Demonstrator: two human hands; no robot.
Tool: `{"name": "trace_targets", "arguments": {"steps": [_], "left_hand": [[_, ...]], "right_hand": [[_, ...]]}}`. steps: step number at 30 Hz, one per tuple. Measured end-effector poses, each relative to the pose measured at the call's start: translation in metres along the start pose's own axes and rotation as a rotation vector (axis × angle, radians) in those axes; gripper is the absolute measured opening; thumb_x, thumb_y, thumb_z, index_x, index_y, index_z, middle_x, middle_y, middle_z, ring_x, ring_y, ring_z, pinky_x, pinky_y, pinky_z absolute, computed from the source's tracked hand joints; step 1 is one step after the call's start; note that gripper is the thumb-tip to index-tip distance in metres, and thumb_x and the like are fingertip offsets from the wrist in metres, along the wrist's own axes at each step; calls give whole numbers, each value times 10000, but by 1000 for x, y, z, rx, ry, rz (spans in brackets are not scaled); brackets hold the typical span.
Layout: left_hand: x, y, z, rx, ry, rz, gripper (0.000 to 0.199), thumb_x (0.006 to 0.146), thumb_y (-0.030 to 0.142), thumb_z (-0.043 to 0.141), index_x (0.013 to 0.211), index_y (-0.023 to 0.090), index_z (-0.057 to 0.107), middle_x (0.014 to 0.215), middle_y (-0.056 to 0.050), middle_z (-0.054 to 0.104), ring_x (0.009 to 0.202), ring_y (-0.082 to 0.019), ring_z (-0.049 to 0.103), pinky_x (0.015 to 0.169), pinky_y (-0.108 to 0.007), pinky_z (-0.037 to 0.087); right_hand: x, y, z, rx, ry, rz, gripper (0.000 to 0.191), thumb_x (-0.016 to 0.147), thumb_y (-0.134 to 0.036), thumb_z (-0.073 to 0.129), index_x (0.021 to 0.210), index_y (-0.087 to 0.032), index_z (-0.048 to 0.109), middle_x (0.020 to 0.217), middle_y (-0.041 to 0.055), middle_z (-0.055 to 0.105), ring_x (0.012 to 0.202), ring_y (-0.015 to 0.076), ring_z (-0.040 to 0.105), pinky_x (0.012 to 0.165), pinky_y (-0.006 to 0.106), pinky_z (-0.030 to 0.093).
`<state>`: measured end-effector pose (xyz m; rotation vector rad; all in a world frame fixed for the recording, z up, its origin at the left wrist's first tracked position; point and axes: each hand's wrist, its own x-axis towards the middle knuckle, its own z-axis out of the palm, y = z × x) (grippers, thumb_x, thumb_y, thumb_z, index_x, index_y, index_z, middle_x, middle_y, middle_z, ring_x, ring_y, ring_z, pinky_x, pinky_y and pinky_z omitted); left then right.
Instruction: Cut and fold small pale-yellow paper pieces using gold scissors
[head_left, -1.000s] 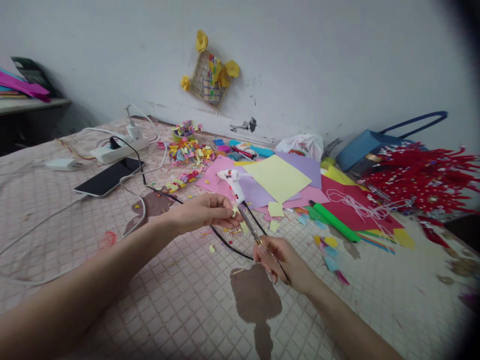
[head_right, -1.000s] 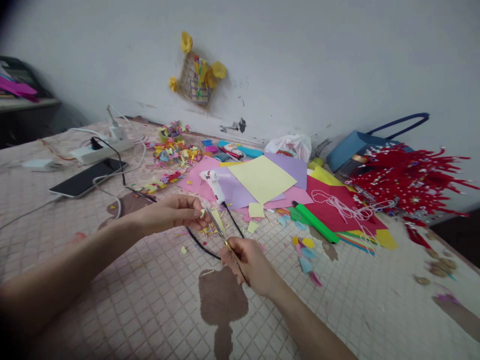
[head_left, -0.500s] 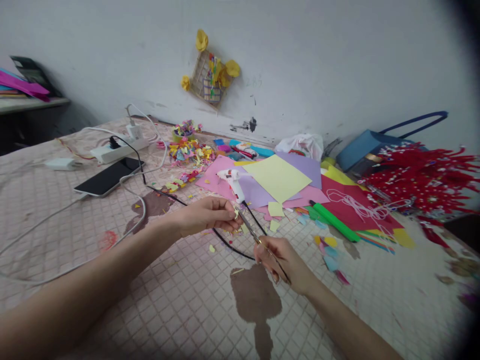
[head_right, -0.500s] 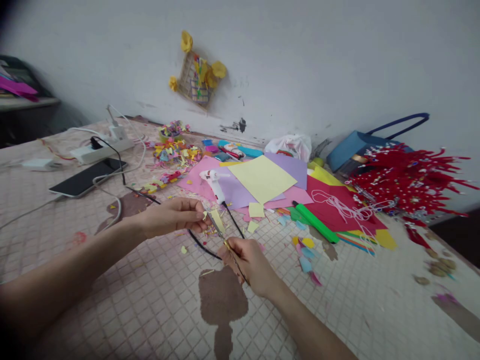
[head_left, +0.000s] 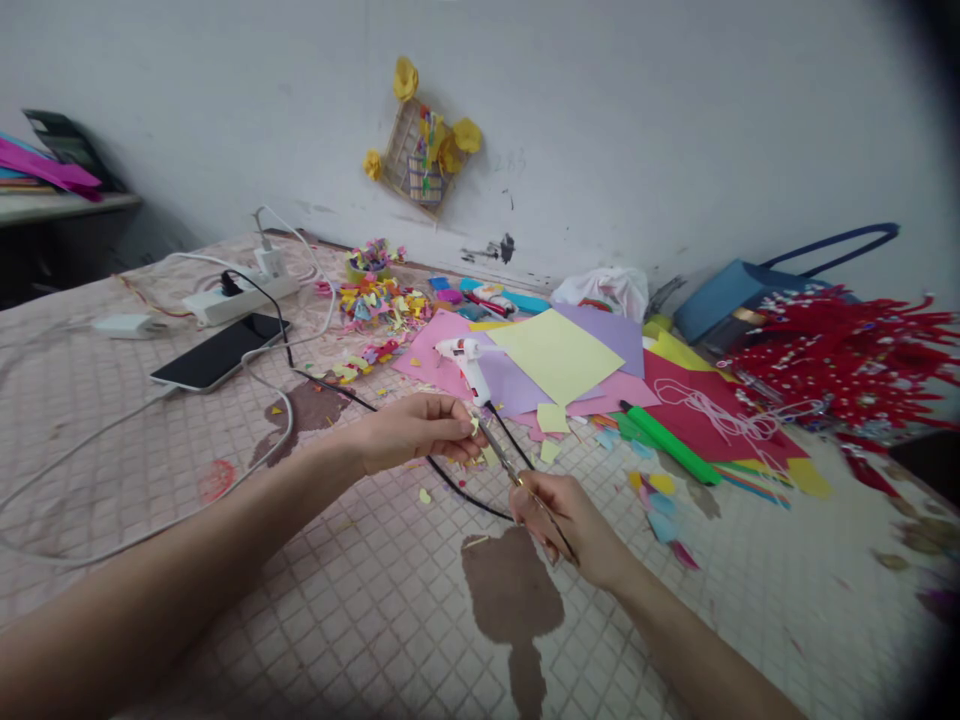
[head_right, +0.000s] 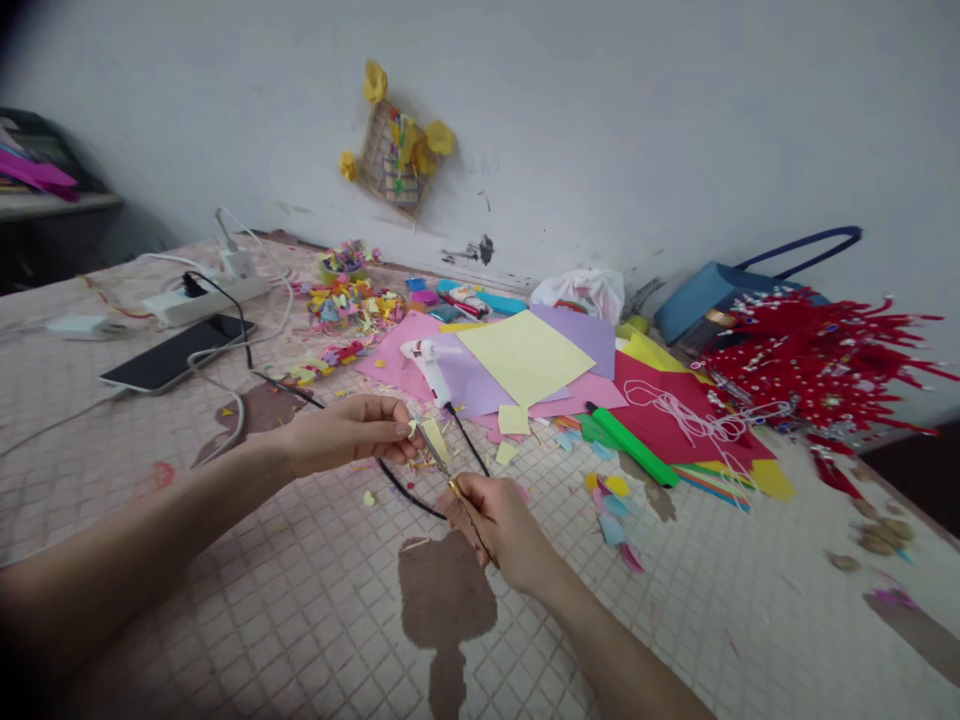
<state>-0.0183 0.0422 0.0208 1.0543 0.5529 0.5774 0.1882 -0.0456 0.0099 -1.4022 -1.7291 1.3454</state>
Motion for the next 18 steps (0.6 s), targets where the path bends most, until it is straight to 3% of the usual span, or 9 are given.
{"name": "trace_targets", "arguments": {"steps": [4,10,18], "left_hand": [[0,1,-1,11,-12,8,119,747,190,631,745,109,544,781,-43,661,691,-94,628,681,-225,470],[0,1,-4,45,-89,-14,98,757,175,618,756,109,546,802,-44,657,725,-97,632,688,-223,472],[0,2,-8,46,-149,-23,82,759,158,610,739,111,545,831,-60,669,760,-108,637,719,-235,479]], "right_hand": [[0,1,0,32,-5,6,386,823,-496,446,625,-164,458,406,-76,372,331,47,324,336,156,243],[0,1,-6,87,-121,-1,413,819,-535,421,684,-154,504,447,-71,389,342,47,340,359,162,285],[0,-2,-11,42,-133,8,506,770,-635,399,650,-152,488,424,-79,357,312,42,319,333,169,273]]}}
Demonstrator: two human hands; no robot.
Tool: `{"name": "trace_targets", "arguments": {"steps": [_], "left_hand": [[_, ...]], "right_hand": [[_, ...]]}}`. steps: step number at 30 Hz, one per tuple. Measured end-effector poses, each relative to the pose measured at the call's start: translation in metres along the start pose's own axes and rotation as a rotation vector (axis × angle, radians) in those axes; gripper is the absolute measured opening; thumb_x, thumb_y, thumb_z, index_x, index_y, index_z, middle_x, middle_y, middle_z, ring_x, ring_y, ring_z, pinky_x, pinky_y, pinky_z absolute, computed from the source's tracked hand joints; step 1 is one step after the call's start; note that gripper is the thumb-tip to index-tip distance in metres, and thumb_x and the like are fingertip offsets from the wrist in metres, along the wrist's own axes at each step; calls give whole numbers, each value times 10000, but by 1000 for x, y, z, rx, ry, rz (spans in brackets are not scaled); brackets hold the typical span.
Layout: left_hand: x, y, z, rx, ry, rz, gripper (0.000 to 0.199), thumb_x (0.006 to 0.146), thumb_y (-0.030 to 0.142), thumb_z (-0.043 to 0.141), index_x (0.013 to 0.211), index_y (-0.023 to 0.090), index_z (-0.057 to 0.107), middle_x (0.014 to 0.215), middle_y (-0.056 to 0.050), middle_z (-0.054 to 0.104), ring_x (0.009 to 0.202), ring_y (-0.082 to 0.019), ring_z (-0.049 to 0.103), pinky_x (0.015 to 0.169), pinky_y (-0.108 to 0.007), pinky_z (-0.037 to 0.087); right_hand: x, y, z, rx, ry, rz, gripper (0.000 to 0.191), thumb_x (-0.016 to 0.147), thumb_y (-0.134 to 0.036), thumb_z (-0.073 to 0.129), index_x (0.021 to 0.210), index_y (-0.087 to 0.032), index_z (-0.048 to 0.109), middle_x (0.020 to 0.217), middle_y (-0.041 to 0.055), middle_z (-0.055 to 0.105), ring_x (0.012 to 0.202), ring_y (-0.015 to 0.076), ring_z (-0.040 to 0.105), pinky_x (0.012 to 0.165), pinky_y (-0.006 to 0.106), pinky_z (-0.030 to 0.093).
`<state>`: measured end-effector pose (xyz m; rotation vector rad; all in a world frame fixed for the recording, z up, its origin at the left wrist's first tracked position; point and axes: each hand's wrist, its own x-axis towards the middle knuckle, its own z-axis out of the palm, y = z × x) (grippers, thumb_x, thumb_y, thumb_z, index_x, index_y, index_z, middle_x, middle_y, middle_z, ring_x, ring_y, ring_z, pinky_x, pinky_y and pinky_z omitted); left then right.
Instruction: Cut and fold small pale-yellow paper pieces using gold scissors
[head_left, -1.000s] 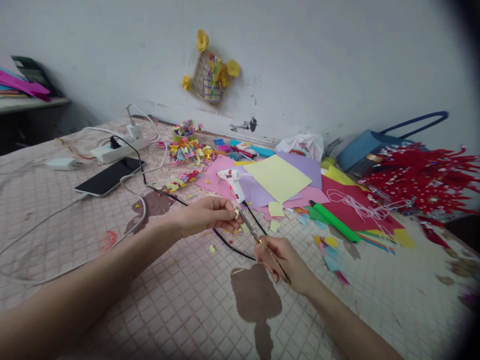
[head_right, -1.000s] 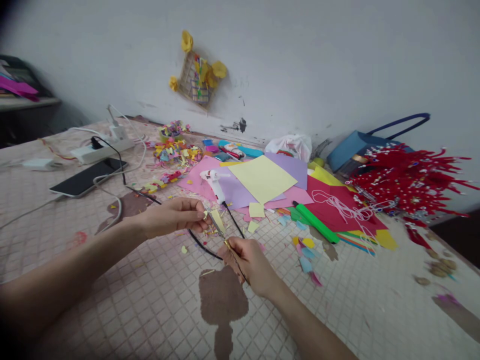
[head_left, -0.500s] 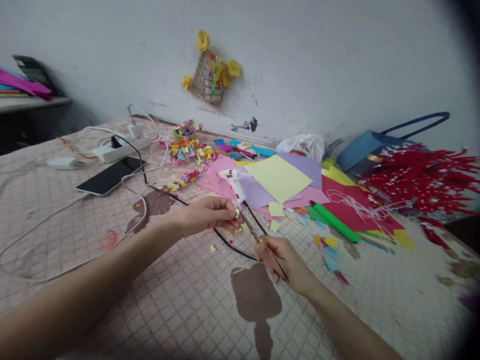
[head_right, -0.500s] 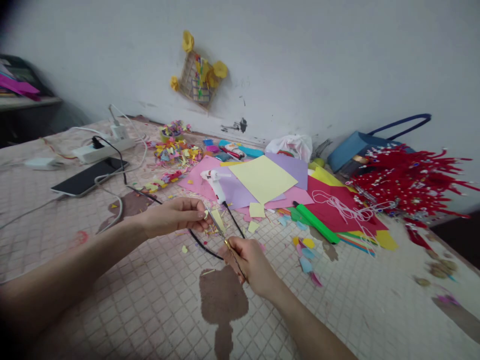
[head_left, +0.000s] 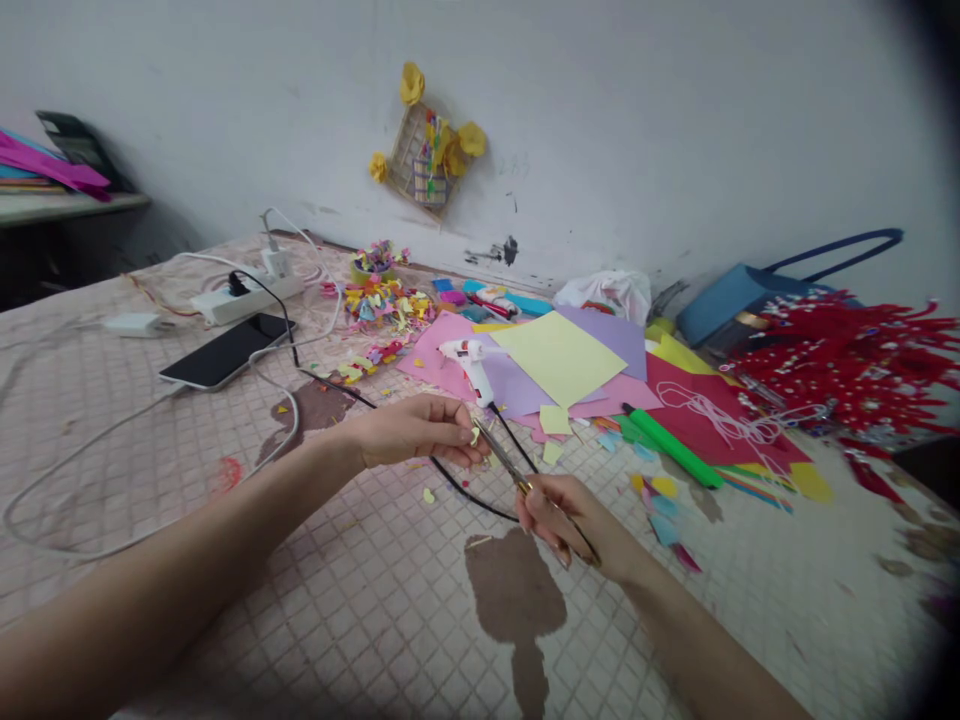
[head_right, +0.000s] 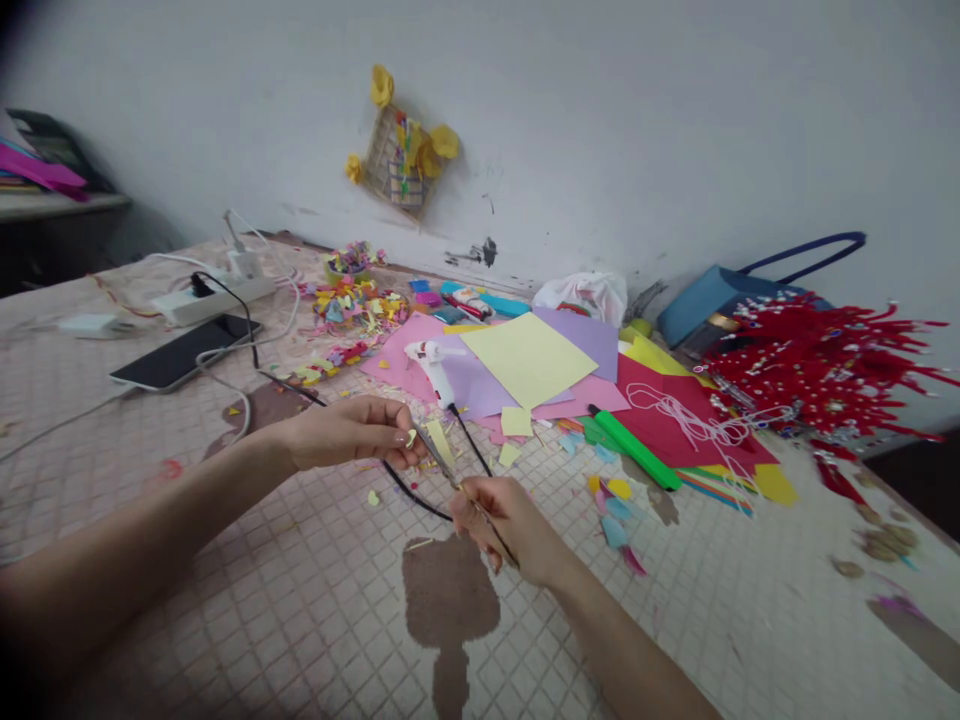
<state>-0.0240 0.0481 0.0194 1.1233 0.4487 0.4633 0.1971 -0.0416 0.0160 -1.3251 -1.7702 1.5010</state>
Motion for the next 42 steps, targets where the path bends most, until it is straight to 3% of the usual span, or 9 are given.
{"name": "trace_targets", "arguments": {"steps": [29,36,42], "left_hand": [[-2,4,3,-30,21,-44,134,716,166,654,722,115,530,805,-56,678,733,-110,643,694,-234,481],[2,-4,5,-62,117,-5,130,734,194,645,750,111,547,808,-57,675,732,-106,640,734,-244,474],[4,-11,18,36,187,10,167,729,253,650,748,118,553,780,-48,670,710,-108,626,709,-239,475]], "right_hand": [[-2,3,-3,-70,10,-35,429,817,-540,429,597,-171,419,406,-81,334,338,44,310,357,165,241],[8,5,-3,90,212,9,452,774,-587,436,654,-156,495,414,-78,352,308,46,308,318,171,229],[13,5,2,162,295,-29,309,762,-455,546,753,-147,548,435,-77,403,336,49,363,335,162,257]]}}
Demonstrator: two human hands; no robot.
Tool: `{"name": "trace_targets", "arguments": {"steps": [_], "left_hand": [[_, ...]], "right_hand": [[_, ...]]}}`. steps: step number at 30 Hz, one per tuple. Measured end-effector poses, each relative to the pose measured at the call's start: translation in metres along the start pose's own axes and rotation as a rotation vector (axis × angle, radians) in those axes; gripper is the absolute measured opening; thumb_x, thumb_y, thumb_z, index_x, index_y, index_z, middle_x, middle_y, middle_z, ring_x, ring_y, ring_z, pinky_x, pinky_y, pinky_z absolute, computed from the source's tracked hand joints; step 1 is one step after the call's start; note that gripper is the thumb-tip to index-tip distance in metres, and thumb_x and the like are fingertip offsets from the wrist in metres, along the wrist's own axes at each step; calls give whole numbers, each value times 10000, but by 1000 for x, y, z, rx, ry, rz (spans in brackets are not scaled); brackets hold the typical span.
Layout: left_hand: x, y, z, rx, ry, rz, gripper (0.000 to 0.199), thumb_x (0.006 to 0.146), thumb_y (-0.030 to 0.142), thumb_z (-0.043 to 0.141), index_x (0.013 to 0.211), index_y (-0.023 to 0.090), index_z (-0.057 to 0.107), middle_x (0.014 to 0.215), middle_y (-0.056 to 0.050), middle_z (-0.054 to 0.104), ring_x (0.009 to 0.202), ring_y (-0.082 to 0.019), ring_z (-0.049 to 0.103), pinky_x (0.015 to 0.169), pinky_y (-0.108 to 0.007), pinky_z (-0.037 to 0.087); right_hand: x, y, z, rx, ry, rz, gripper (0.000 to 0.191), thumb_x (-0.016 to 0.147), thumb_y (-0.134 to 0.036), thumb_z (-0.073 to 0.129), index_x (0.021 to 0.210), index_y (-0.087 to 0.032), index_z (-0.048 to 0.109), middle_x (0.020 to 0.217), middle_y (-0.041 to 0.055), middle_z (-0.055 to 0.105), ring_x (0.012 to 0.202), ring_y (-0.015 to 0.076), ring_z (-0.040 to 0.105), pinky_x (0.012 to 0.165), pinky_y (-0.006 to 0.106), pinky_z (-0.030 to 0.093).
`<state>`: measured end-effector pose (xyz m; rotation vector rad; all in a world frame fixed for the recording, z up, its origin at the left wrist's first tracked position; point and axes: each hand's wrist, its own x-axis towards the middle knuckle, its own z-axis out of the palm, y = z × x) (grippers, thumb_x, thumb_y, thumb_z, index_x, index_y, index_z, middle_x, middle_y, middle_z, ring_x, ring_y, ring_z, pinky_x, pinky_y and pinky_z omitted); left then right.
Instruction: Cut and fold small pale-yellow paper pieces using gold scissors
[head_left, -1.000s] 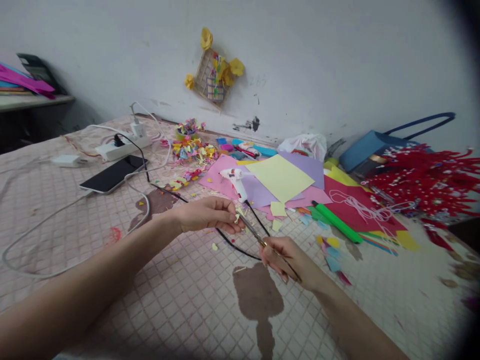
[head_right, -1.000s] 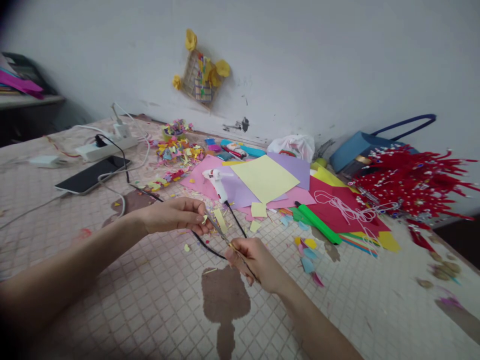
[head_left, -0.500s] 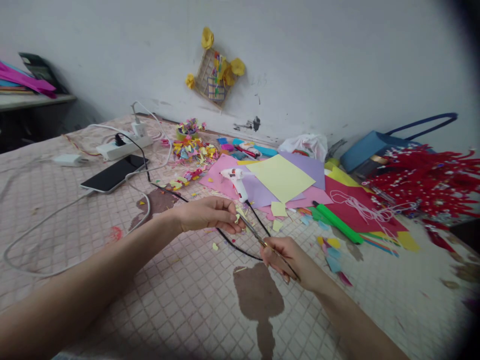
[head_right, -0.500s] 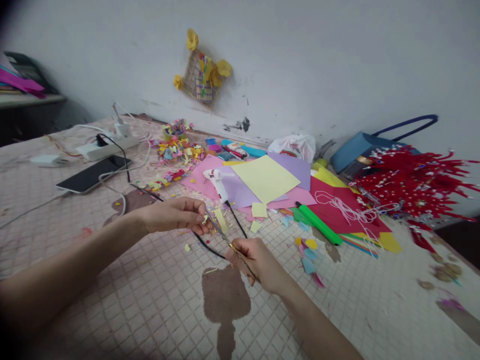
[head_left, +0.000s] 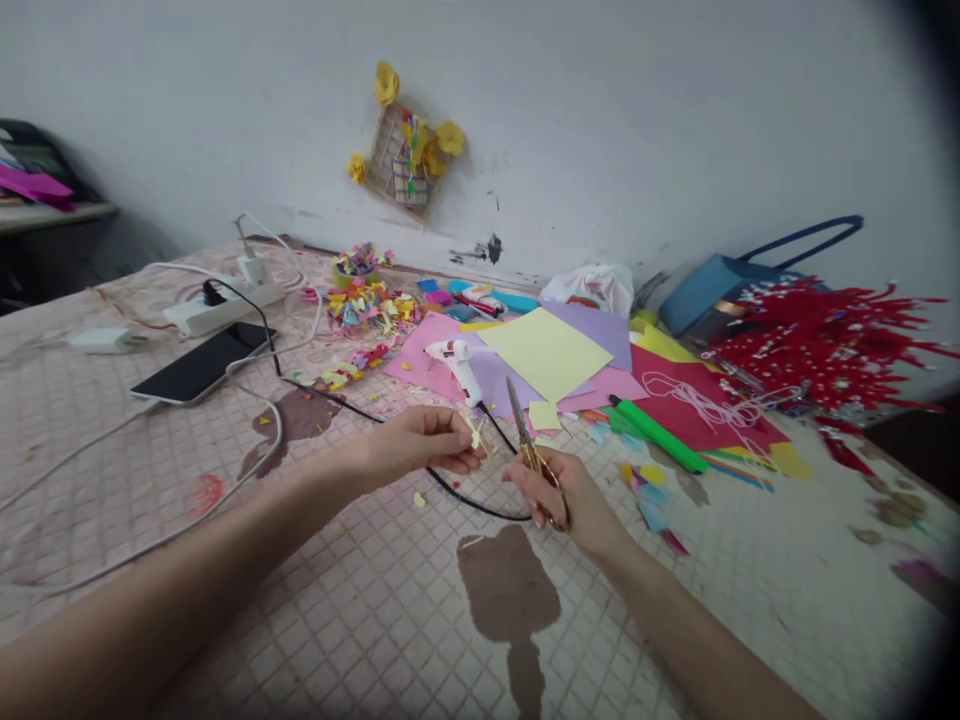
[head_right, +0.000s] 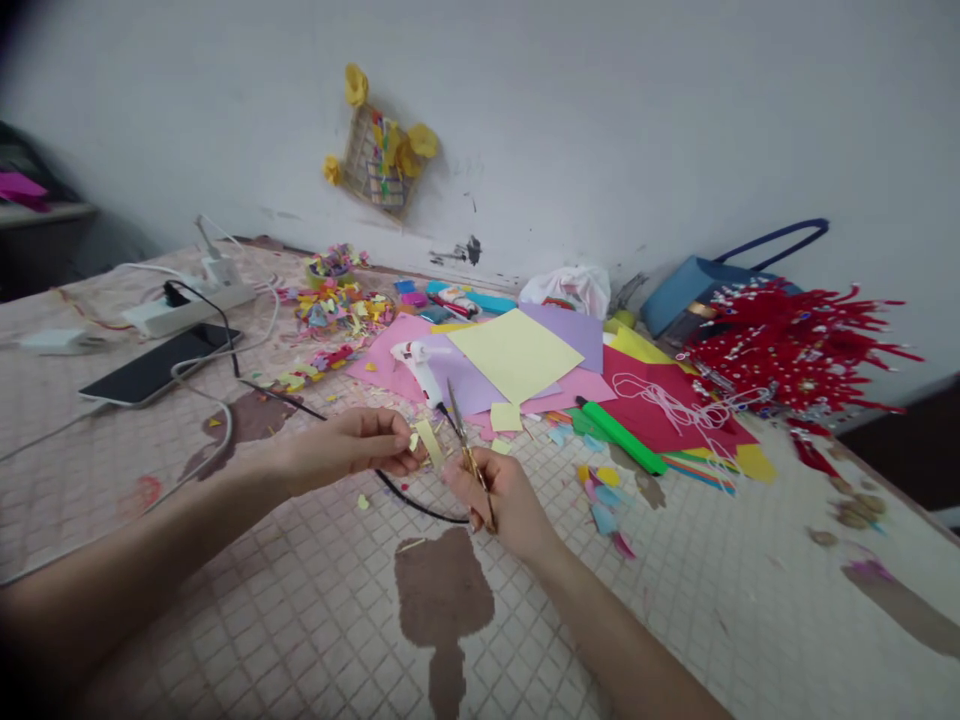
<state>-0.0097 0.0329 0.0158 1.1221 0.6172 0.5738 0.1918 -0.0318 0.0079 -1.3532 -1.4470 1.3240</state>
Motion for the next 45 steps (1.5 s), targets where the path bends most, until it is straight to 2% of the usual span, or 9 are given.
{"name": "trace_targets", "arguments": {"steps": [8,16,22,30,35,41,45], "left_hand": [[0,-8,13,179,26,65,197,741,299,620,765,112,561,727,-42,646,675,-117,599,660,-251,465],[-3,-14,26,218,182,146,174,749,295,590,737,125,553,675,-9,598,623,-99,549,606,-228,438],[-3,-16,33,273,285,202,178,764,307,565,728,134,560,684,-11,590,636,-106,535,619,-233,439],[0,-28,30,327,319,234,197,786,328,537,784,134,569,722,-29,582,675,-128,543,597,-239,442],[0,-31,29,417,331,321,185,805,318,515,786,140,566,735,-37,585,684,-132,543,606,-242,439],[-3,-31,31,635,390,466,130,825,252,486,773,159,561,769,-35,568,720,-131,530,624,-231,430],[-3,-31,32,667,390,500,112,825,224,480,783,166,567,782,-38,575,742,-138,540,634,-234,438]], "right_hand": [[0,5,10,83,25,-66,173,774,-328,557,768,-156,562,465,-77,415,353,49,390,353,169,275],[2,5,15,125,118,-48,194,770,-354,563,780,-160,557,460,-74,428,358,47,391,343,158,261],[-1,-1,20,151,108,-40,217,766,-362,563,804,-148,572,453,-73,416,372,57,401,359,168,276],[-2,-1,24,184,145,-79,205,773,-350,556,815,-152,587,475,-70,417,396,58,396,386,175,298],[-1,2,25,209,154,-102,192,776,-334,556,820,-151,595,478,-71,423,388,49,394,381,167,296],[0,3,28,210,162,-124,194,784,-332,549,826,-149,598,481,-71,419,385,46,387,373,161,292],[0,2,28,212,161,-131,187,781,-331,549,798,-148,584,491,-68,420,398,49,397,380,163,295]]}}
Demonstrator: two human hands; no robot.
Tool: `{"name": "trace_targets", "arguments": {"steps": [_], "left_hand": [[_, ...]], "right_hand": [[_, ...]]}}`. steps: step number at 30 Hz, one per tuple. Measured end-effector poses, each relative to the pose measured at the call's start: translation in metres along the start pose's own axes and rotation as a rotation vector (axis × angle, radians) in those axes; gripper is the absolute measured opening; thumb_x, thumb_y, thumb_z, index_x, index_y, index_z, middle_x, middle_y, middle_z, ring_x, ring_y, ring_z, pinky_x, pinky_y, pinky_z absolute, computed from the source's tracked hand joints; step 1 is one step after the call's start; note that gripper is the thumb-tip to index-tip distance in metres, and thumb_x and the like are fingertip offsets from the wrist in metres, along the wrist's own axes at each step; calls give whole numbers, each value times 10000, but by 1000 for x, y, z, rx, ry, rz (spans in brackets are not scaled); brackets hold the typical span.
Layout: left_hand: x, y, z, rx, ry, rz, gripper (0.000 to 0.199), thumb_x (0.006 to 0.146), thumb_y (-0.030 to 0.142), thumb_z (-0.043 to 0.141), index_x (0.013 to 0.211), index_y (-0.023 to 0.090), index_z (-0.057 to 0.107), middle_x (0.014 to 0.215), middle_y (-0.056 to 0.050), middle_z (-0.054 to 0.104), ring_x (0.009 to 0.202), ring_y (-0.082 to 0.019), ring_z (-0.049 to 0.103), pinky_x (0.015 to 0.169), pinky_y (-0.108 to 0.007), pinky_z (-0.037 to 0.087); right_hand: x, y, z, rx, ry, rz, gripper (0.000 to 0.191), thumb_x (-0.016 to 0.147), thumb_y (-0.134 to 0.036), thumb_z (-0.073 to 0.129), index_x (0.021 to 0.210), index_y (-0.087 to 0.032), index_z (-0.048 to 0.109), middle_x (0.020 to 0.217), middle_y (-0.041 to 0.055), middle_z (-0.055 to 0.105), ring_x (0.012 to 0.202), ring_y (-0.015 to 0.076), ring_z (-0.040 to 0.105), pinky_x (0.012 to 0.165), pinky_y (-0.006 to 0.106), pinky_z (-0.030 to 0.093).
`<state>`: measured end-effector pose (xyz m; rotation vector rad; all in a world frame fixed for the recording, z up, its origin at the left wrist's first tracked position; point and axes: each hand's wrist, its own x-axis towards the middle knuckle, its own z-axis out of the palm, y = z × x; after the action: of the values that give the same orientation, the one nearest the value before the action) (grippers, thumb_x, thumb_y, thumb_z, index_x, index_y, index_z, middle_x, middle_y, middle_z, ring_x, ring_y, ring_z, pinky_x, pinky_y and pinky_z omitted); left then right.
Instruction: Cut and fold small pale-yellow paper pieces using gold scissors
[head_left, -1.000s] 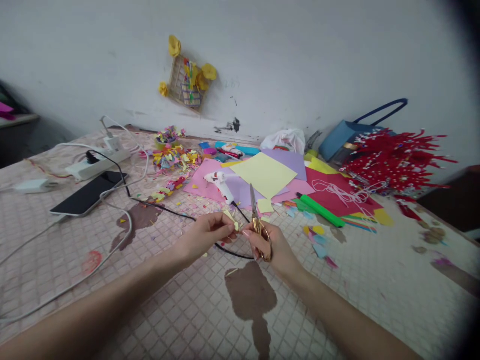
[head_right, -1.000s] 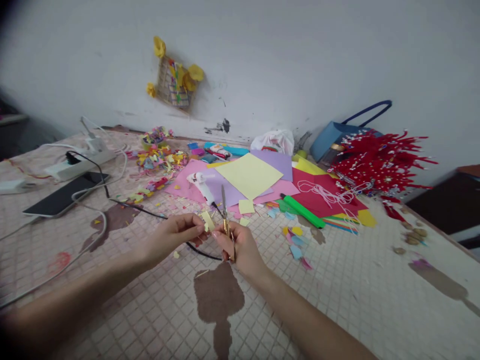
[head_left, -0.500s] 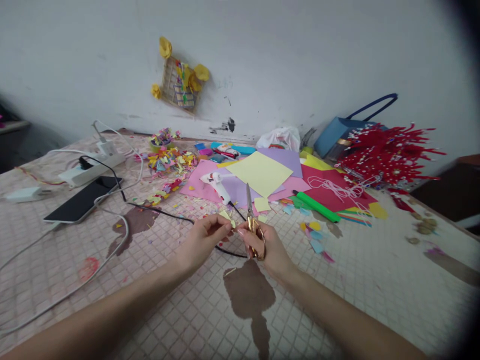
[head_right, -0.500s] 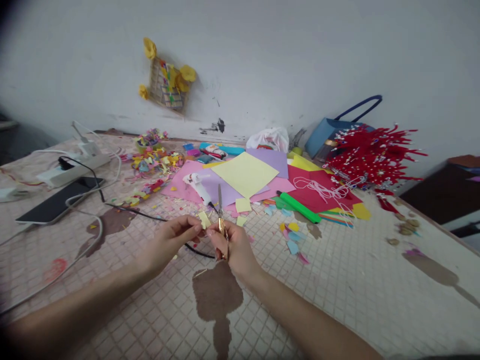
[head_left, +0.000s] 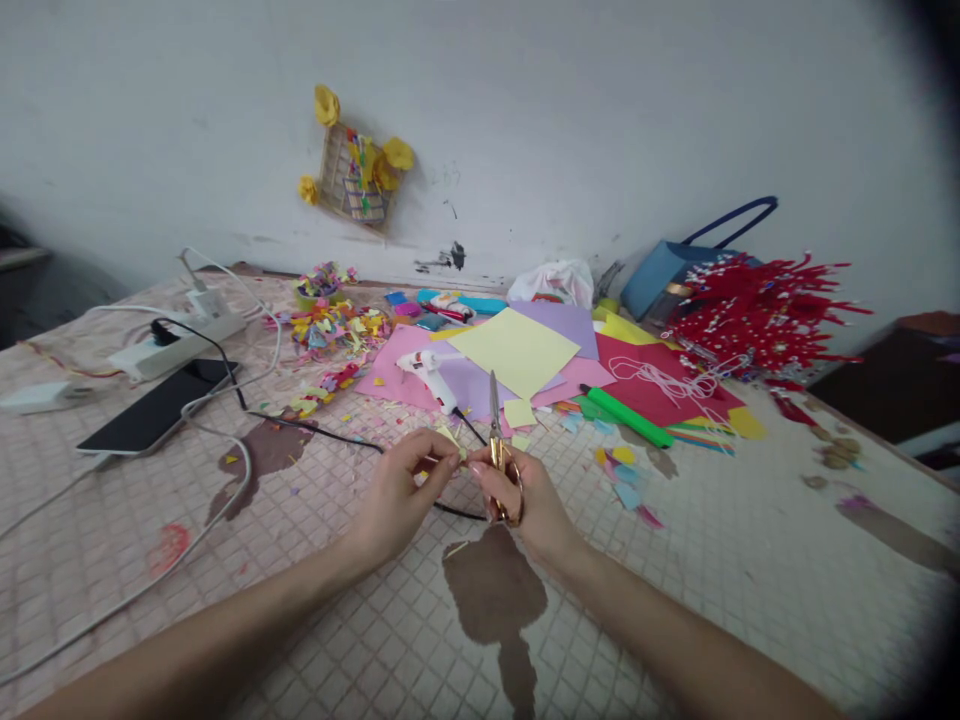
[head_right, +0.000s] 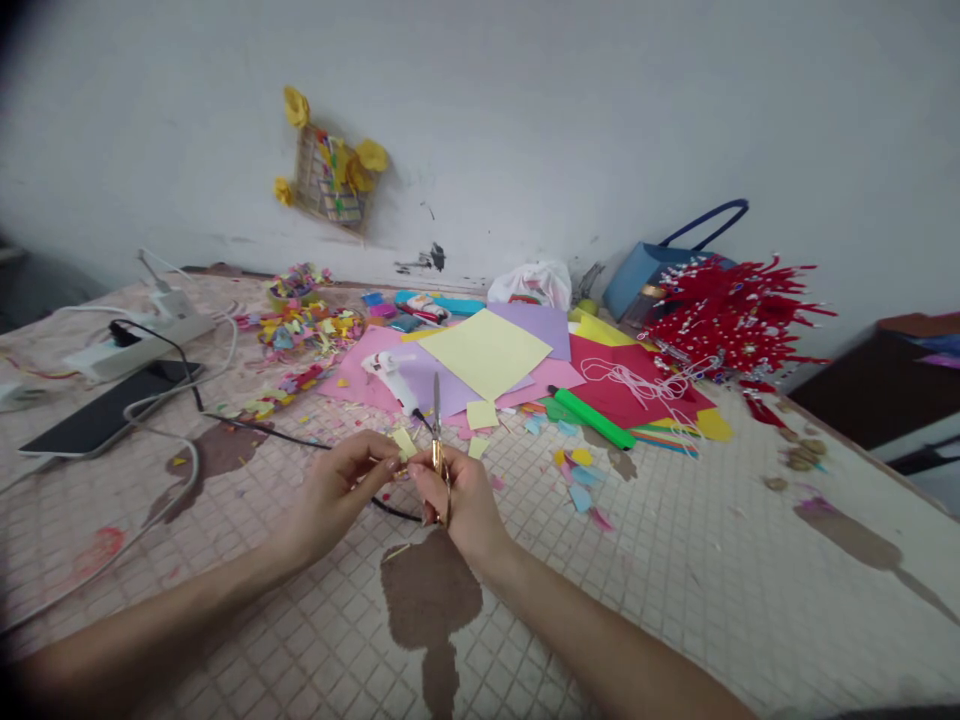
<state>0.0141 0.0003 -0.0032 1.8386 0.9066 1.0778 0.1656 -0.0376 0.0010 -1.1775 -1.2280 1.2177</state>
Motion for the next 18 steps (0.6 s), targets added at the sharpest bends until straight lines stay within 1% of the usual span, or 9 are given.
{"name": "trace_targets", "arguments": {"steps": [4,9,12,15,18], "left_hand": [[-1,1,1,-5,15,15,108,818,212,483,782,166,574,799,-43,580,758,-143,546,653,-239,439],[-2,2,2,-24,10,-16,113,820,226,482,788,170,574,797,-40,584,755,-143,551,665,-240,431],[-2,3,3,-26,7,-6,121,819,220,480,771,168,578,786,-39,585,748,-143,548,667,-239,424],[-2,2,4,-16,-5,-1,122,822,217,477,767,166,573,782,-35,583,744,-139,544,668,-239,418],[-2,2,3,-28,-27,-34,112,821,234,485,793,164,569,789,-36,586,746,-140,544,672,-242,422]], "right_hand": [[0,0,1,-4,-2,-5,181,776,-327,547,779,-147,564,496,-66,416,401,53,403,375,166,297],[0,3,3,9,1,-22,164,778,-318,535,774,-155,555,512,-64,420,400,54,398,374,171,300],[0,4,3,6,12,-24,154,772,-311,544,783,-157,544,511,-65,424,404,56,400,381,175,303],[0,2,2,-10,14,-21,130,774,-287,533,765,-157,534,501,-68,418,403,57,406,388,176,307],[0,-2,0,-35,-6,-7,115,770,-271,528,744,-159,525,476,-73,409,397,57,400,387,171,302]]}}
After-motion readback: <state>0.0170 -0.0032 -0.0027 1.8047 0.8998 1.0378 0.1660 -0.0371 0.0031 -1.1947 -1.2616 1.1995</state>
